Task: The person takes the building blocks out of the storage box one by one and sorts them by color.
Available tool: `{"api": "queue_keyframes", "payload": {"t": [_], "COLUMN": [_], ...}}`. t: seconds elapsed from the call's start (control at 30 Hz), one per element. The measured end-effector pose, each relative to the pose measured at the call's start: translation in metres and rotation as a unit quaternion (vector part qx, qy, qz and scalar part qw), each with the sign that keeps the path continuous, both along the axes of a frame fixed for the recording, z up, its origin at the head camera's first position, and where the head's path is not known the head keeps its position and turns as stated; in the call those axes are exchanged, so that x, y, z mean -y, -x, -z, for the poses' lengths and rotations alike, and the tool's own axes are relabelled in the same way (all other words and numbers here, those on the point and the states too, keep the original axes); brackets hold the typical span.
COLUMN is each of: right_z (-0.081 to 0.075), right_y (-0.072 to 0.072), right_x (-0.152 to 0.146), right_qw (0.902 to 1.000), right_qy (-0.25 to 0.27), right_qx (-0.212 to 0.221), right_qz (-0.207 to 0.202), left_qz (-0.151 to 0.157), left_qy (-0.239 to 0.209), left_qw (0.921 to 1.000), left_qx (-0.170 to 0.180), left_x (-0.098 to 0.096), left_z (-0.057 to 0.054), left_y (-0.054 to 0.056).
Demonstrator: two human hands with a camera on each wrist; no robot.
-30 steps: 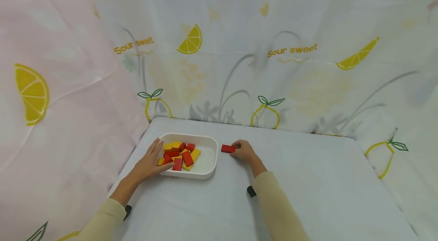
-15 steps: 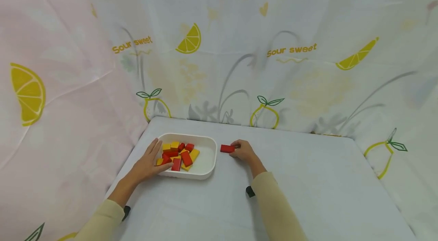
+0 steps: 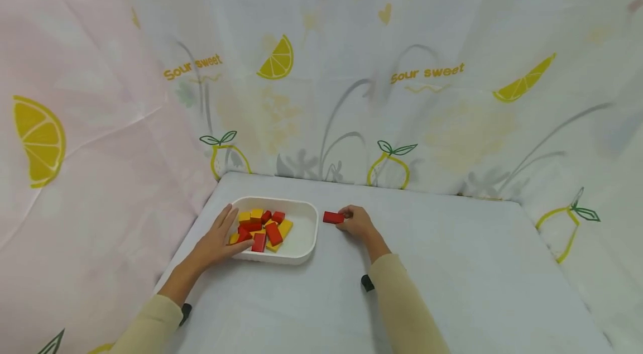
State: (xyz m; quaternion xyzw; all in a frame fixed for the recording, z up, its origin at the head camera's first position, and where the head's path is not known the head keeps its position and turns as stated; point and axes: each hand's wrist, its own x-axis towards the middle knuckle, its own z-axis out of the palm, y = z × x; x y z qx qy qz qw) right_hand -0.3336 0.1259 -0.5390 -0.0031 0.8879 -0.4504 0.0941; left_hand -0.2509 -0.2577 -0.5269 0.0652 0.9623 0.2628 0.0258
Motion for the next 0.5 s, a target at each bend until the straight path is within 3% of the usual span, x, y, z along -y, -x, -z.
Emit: {"api": "queue_keyframes", "payload": {"t": [0.23, 0.5], "right_z": [-0.0083, -0.0040], "right_y": [0.0008, -0.0029], "right_x": [0.0005, 0.0002], "right_qw": [1.0000, 0.9999], "right_qy": [-0.004, -0.013], "right_qx": [-0.008, 0.007], "right_qz": [0.000, 0.001], "left_qz": [0.000, 0.003], "left_qy": [-0.001, -0.001], "left_qw": [1.0000, 1.0000], "left_qx": [-0.010, 0.001], "left_x": [0.0002, -0.0005], "left_z": [-0.0007, 0.0014], "left_y": [0.0054, 0.0025]}}
